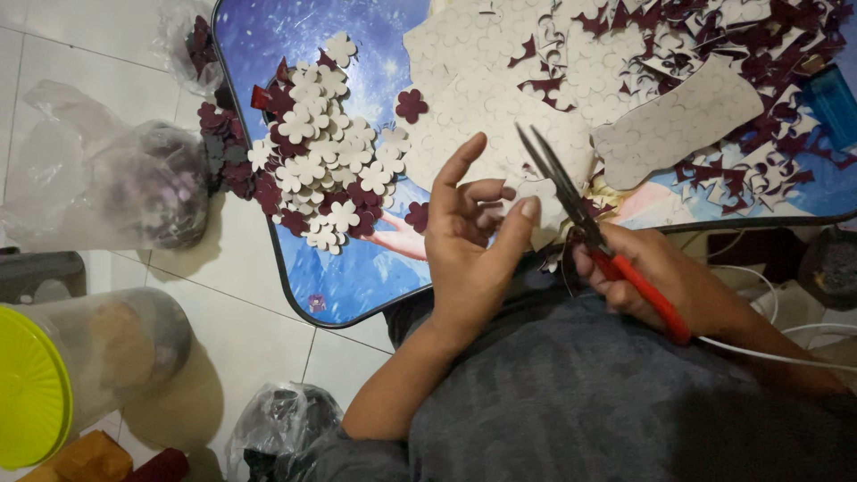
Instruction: The person uses red-handled scissors to cut small flower-shaped pieces from a white sheet of material. They hold the sheet in their left hand and cut along the outlines with their right hand, placing the finished pieces onto a pile on the table.
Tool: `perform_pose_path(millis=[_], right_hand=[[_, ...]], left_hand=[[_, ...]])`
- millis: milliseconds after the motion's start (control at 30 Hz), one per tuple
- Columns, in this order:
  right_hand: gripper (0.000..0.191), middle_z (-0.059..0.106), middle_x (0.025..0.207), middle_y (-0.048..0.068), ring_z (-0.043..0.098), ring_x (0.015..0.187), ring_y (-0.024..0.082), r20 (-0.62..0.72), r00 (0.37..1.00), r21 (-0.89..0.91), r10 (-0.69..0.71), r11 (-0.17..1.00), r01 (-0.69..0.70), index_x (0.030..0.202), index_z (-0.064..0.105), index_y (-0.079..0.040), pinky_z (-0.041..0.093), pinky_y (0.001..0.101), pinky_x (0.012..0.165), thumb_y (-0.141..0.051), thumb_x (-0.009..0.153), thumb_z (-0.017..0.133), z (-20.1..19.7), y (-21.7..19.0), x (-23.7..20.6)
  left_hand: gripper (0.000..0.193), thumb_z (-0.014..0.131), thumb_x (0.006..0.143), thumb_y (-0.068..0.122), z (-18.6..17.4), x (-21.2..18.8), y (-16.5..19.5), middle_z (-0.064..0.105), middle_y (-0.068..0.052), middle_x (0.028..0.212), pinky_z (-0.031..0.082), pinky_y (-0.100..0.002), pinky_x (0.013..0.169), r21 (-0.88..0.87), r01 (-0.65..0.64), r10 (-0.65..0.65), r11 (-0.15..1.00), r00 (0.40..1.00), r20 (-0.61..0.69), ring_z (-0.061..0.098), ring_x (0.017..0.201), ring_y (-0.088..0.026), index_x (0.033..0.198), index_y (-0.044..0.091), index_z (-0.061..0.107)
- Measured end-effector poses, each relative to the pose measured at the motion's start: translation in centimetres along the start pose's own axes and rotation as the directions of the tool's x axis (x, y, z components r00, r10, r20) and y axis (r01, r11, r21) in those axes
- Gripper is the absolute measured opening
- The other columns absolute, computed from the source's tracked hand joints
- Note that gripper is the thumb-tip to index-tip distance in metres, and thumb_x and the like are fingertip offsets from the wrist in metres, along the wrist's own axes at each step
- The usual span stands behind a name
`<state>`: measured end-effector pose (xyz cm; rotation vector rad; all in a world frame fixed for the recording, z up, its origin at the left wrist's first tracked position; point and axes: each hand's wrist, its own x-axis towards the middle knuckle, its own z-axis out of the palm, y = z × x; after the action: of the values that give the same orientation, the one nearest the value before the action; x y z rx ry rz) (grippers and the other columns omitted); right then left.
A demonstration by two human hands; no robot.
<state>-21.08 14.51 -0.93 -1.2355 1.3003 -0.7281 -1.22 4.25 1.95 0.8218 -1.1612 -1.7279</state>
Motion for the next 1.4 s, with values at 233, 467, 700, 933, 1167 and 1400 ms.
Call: perform_pose_path(millis=[233,467,700,933,1167,1400], right_hand=[[0.102,0.055,0.075,0.001,0.053,0.064,0.012,0.07,0.997,0.068,-0.01,0.998,0.006,0.129,0.054,0.0,0.046,0.0276,0.057,-0.089,0.078,0.047,-0.1,-1.2,-0.3],[0.106,0.055,0.077,0.002,0.052,0.066,0.012,0.072,0.997,0.11,0.014,0.994,-0.022,0.133,0.05,0.0,0.046,0.0284,0.059,-0.089,0.076,0.048,0.1,-1.3,-0.4],[0.104,0.053,0.079,0.002,0.052,0.068,0.012,0.023,1.0,0.08,-0.019,0.997,0.017,0.13,0.05,0.001,0.049,0.0289,0.06,-0.089,0.079,0.047,0.5,-1.1,-0.4],[0.106,0.052,0.076,0.002,0.051,0.066,0.012,0.032,0.999,0.085,0.005,0.996,-0.008,0.132,0.05,0.001,0.048,0.0297,0.059,-0.09,0.077,0.046,0.6,-1.4,-0.4],[0.106,0.052,0.076,0.001,0.05,0.067,0.011,0.014,1.0,0.085,0.008,0.996,-0.009,0.131,0.051,0.0,0.046,0.0291,0.059,-0.09,0.076,0.047,0.6,-2.0,-0.3],[0.107,0.051,0.079,0.002,0.05,0.067,0.012,0.003,1.0,0.155,0.03,0.987,-0.03,0.127,0.052,0.0,0.048,0.0292,0.057,-0.092,0.072,0.05,1.0,-1.9,-0.2]], left_hand=[[0.068,0.07,0.1,0.0,-0.3,-0.4,0.2,0.069,-0.005,0.109,0.055,-0.02,0.082,0.079,0.004,-0.007,0.997,0.999,0.041,0.066,0.093,-0.007,0.16,0.002,0.039],[0.055,0.072,0.098,0.003,0.3,-0.5,0.2,0.064,-0.012,0.138,0.059,-0.023,0.088,0.187,-0.059,0.058,0.981,0.998,0.008,0.067,0.111,-0.009,0.148,-0.004,0.05],[0.051,0.073,0.098,0.006,0.1,-0.6,-0.2,0.06,-0.015,0.149,0.06,-0.025,0.091,0.279,-0.097,0.096,0.955,0.995,0.017,0.068,0.118,-0.014,0.145,-0.004,0.054],[0.049,0.074,0.099,0.008,0.1,-0.7,-0.5,0.061,-0.015,0.148,0.063,-0.027,0.092,0.267,-0.109,0.111,0.958,0.994,0.008,0.069,0.118,-0.015,0.143,-0.005,0.055],[0.048,0.073,0.1,0.007,0.2,-0.9,-0.7,0.062,-0.015,0.148,0.062,-0.027,0.095,0.239,-0.117,0.119,0.964,0.993,0.008,0.069,0.12,-0.015,0.143,-0.005,0.056],[0.05,0.074,0.099,0.006,0.2,-0.8,-0.2,0.062,-0.013,0.146,0.061,-0.027,0.095,0.219,-0.056,0.055,0.974,0.998,0.007,0.068,0.117,-0.013,0.144,-0.004,0.055]])
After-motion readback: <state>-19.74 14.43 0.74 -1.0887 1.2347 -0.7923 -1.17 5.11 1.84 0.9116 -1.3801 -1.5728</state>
